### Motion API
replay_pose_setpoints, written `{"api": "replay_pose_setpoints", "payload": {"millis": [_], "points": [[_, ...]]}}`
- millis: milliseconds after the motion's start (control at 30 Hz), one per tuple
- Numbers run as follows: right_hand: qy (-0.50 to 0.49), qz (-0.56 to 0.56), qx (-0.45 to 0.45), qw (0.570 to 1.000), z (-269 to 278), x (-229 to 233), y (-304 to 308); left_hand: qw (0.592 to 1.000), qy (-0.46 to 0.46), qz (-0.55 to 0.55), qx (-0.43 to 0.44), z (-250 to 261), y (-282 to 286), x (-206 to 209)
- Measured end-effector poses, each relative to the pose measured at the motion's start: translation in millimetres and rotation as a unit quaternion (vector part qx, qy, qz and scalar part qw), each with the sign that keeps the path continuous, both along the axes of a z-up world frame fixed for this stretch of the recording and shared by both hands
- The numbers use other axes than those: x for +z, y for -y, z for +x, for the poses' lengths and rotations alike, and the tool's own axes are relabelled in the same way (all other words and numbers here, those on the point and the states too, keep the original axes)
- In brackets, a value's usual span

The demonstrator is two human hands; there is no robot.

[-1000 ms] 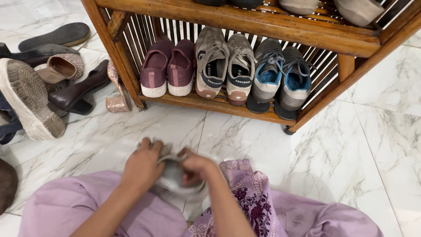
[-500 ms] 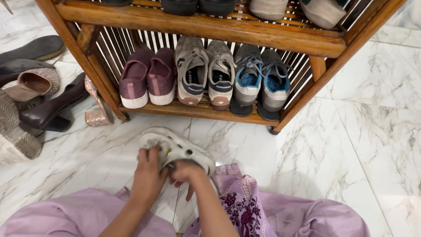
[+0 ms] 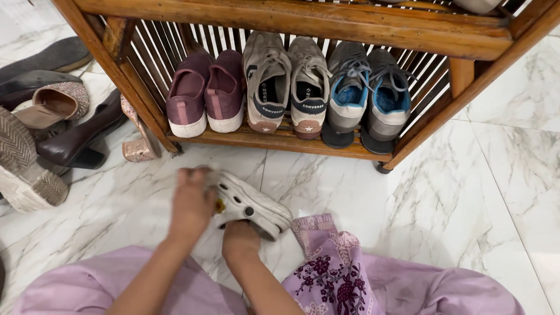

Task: The person sits on the floor and wipes a white clog-style shoe with a cloth, then places it on a wooden shoe rack. They repeat the wiping process on the same shoe and later wipe a dark brown shoe, handling each shoe individually.

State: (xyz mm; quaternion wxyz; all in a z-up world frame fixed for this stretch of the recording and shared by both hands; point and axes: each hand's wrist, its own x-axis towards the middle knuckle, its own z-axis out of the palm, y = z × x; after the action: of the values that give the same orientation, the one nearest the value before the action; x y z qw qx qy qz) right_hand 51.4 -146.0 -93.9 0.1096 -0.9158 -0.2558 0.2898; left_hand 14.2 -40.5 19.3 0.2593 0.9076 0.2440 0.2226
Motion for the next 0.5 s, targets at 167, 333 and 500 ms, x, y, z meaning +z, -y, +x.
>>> {"api": "replay_pose_setpoints", "payload": {"millis": [167, 333, 500], "points": [[-0.031, 0.067, -0.047, 0.996, 12, 9, -1, 0.980, 0.003, -0.006, -0.200, 4, 44, 22], [-0.082, 0.063, -0.077, 0.992, 25, 16, -8, 0.989, 0.054, 0.003, -0.138, 16, 10, 39], [-0.227, 0.045, -0.114, 0.966, 35, 66, 6, 0.998, 0.008, -0.003, -0.061, 38, 15, 18]]}}
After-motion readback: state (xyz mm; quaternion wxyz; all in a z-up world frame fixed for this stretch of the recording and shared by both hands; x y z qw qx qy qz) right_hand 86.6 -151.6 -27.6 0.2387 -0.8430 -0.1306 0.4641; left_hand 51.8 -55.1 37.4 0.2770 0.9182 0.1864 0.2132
